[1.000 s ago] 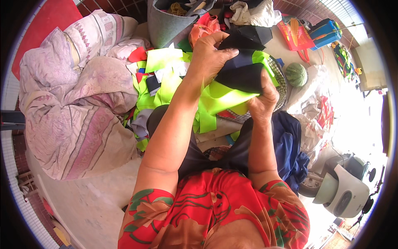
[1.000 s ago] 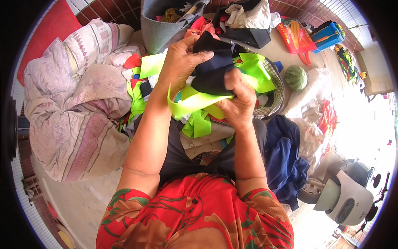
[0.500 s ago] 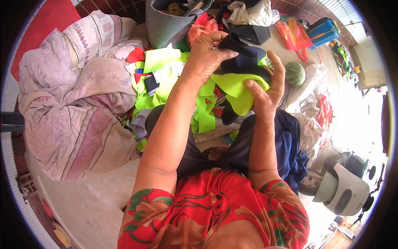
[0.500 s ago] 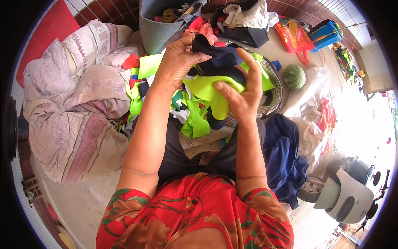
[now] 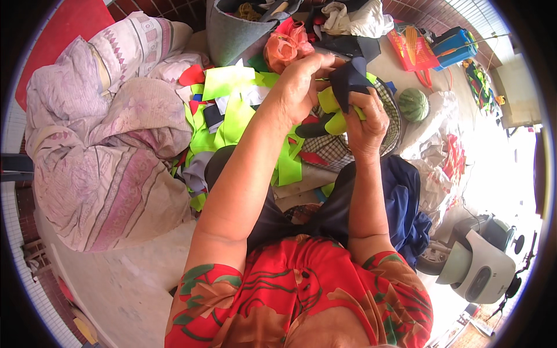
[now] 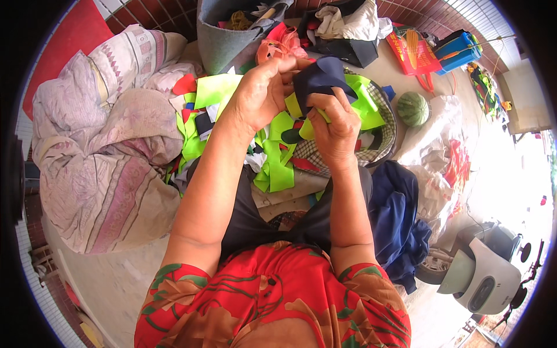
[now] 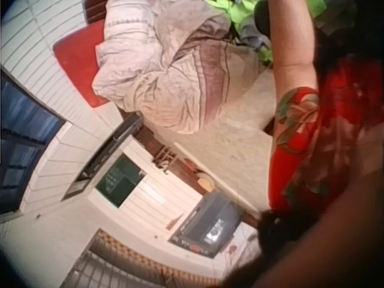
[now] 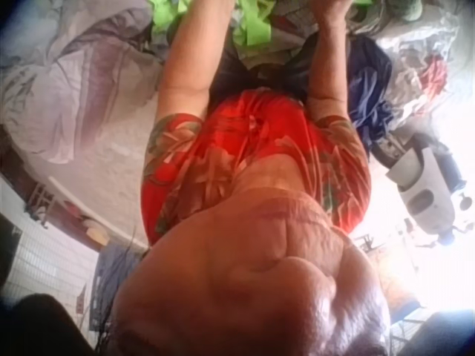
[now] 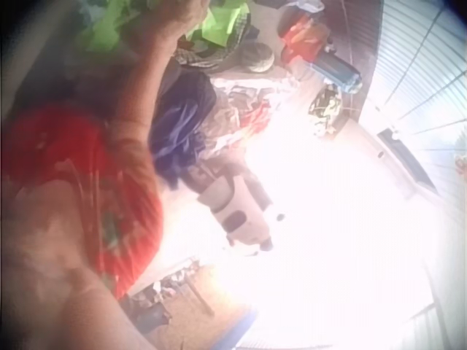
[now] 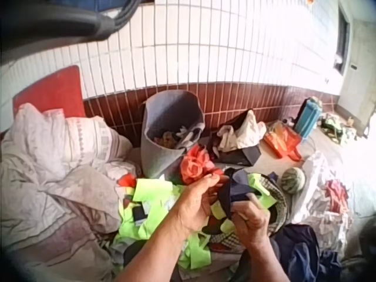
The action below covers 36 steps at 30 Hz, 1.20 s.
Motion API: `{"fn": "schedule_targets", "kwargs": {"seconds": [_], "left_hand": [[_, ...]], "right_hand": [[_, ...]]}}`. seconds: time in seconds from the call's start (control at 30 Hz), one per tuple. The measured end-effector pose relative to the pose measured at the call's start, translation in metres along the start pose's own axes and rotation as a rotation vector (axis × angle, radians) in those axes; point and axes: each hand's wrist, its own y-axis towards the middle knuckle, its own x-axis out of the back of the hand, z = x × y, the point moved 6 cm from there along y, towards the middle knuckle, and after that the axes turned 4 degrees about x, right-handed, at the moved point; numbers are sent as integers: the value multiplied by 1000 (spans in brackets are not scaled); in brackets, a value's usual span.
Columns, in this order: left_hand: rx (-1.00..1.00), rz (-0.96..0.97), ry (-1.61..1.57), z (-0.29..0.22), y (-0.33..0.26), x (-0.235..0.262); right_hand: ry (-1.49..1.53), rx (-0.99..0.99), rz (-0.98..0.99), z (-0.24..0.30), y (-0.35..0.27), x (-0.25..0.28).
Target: The person sits on the floor and folds various pieces of colorful fabric, including green, red, blue, and white items. They pick up each piece, fold it by hand, and place it into a pile on their lap or into a basket.
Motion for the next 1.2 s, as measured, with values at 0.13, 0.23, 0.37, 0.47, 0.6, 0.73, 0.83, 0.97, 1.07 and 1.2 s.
{"fn": "schedule_targets", "kwargs": {"seconds": [0.13,0.23,0.37,0.47,0.6,0.73,0.83,0.97,1.07,1.2], "left_hand": [[-38,31,159,5,3,1],[-104,-42,267,7,5,8],[-267,-150,227,-10,-6,-6],[-282,-227,276,-17,-12,-3],[-439,-225,650,-11,-2,6],[-461,-176,898,-6,0,-5],[-446,-106,1073,2,0,-13],[-567,-89,987,8,3,-11],[-554,-107,967,7,3,-9],[-465,-171,625,2,1,-4]], "right_hand": [[-59,20,143,9,-2,-7],[-78,-131,115,0,-10,-6],[64,-166,135,-5,-27,-7],[393,-482,92,-20,-43,-1],[756,-616,-124,-34,-39,22],[595,-710,-80,-37,-20,8],[516,-612,-120,-37,-22,-10],[585,-759,-203,-43,-38,-17],[723,-817,-181,-53,-48,-24],[889,-865,-271,-54,-50,-25]]}}
